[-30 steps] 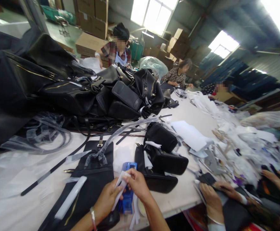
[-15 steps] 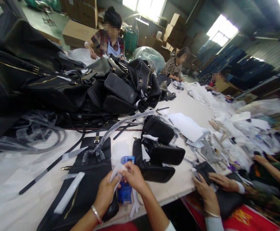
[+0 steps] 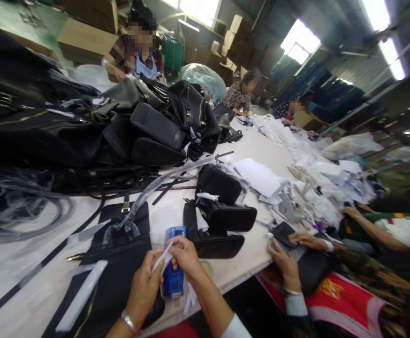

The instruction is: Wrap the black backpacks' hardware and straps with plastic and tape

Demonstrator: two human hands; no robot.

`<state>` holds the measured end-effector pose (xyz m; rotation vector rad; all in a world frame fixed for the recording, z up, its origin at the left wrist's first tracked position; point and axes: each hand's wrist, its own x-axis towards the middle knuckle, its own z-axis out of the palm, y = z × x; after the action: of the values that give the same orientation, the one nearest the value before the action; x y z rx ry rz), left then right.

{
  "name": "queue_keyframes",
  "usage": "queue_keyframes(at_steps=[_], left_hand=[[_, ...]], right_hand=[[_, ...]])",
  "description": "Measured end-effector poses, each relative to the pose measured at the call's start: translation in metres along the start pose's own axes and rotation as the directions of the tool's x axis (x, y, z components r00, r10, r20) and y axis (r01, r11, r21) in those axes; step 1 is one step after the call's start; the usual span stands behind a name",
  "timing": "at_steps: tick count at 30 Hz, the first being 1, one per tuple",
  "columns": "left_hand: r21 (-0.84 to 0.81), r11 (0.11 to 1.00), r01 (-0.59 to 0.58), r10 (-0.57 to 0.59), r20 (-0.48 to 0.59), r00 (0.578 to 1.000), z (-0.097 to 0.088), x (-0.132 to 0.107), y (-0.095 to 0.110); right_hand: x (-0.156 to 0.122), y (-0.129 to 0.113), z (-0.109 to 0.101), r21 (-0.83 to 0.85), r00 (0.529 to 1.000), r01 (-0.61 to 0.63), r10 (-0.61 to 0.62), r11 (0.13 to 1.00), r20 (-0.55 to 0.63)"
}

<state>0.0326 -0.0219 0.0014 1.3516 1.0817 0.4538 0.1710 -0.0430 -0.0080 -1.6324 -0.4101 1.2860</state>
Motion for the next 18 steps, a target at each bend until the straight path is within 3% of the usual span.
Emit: queue_keyframes(at_steps=[5, 9, 12, 15, 18], left_hand=[[0.156, 0.983, -0.096, 0.083, 0.087, 0.993, -0.004, 0.004, -0.005], [0.206, 0.957, -0.203, 0.191, 0.079, 0.978, -0.003, 0.008, -0.015], [0.308, 0.904, -0.297, 0.282, 0.093, 0.955, 0.001, 0.008, -0.027], [0.398, 0.842, -0.365, 0.324, 0.170, 0.931, 0.002, 0.006, -0.030], [0.307, 0.895, -0.322, 0.263, 0.217, 0.940, -0.001, 0.003, -0.016]], right_hand=[[-0.002, -0.001, -0.003, 0.115, 0.994, -0.102, 0.106, 0.988, -0.030], [-0.015, -0.005, -0.013, 0.232, 0.990, -0.137, 0.126, 0.963, 0.062], [-0.024, -0.005, -0.017, 0.317, 0.988, -0.111, 0.069, 0.942, 0.139], [-0.023, 0.003, -0.017, 0.274, 0.997, -0.037, 0.016, 0.961, 0.081], [-0.018, 0.009, -0.018, 0.186, 0.999, 0.020, -0.026, 0.982, 0.030]])
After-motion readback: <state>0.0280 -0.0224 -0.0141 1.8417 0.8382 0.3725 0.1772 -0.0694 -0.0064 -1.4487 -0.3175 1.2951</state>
